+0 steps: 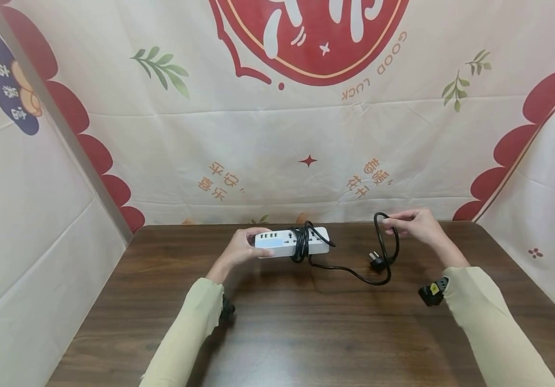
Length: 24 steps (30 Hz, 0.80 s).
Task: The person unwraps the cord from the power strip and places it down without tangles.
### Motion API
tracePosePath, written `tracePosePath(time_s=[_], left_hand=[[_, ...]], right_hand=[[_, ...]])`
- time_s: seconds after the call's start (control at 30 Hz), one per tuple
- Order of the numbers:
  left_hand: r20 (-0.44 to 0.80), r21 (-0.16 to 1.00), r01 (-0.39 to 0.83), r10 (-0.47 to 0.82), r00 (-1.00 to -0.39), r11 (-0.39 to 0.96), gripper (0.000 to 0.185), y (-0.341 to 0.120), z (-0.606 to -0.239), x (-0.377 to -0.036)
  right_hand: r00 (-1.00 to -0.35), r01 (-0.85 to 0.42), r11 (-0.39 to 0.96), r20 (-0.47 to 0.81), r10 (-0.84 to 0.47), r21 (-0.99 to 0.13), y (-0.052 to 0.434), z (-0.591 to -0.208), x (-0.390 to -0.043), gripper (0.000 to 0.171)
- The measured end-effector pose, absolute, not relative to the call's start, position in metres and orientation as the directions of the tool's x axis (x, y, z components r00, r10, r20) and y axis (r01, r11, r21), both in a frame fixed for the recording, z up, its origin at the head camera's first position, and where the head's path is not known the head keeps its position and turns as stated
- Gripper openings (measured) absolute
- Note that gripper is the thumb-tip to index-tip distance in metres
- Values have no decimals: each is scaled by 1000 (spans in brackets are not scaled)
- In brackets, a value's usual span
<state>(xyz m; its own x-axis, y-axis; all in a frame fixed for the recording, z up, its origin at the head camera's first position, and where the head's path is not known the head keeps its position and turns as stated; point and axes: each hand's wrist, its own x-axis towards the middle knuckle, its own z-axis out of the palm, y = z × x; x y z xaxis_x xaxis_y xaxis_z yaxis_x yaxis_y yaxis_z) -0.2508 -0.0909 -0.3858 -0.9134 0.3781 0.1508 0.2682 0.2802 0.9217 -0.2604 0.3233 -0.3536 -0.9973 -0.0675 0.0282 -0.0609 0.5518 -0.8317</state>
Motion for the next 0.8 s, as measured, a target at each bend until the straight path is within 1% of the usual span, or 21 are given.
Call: tracePosePath(time_s=[0.23,0.5,0.8], left_hand=[[138,930,245,356,-924,275,51,-92,-412,-271],[154,930,252,338,-929,269,47,-91,-414,-270],[151,932,249,343,-927,262,49,-89,-414,-268]], right_hand=[[-999,-38,587,21,-36,-809,340,-355,-257,53],[-999,-23,625,35,6,-780,359,-354,-252,53],[-995,-6,686,73,68,-728,379,-352,-247,57]])
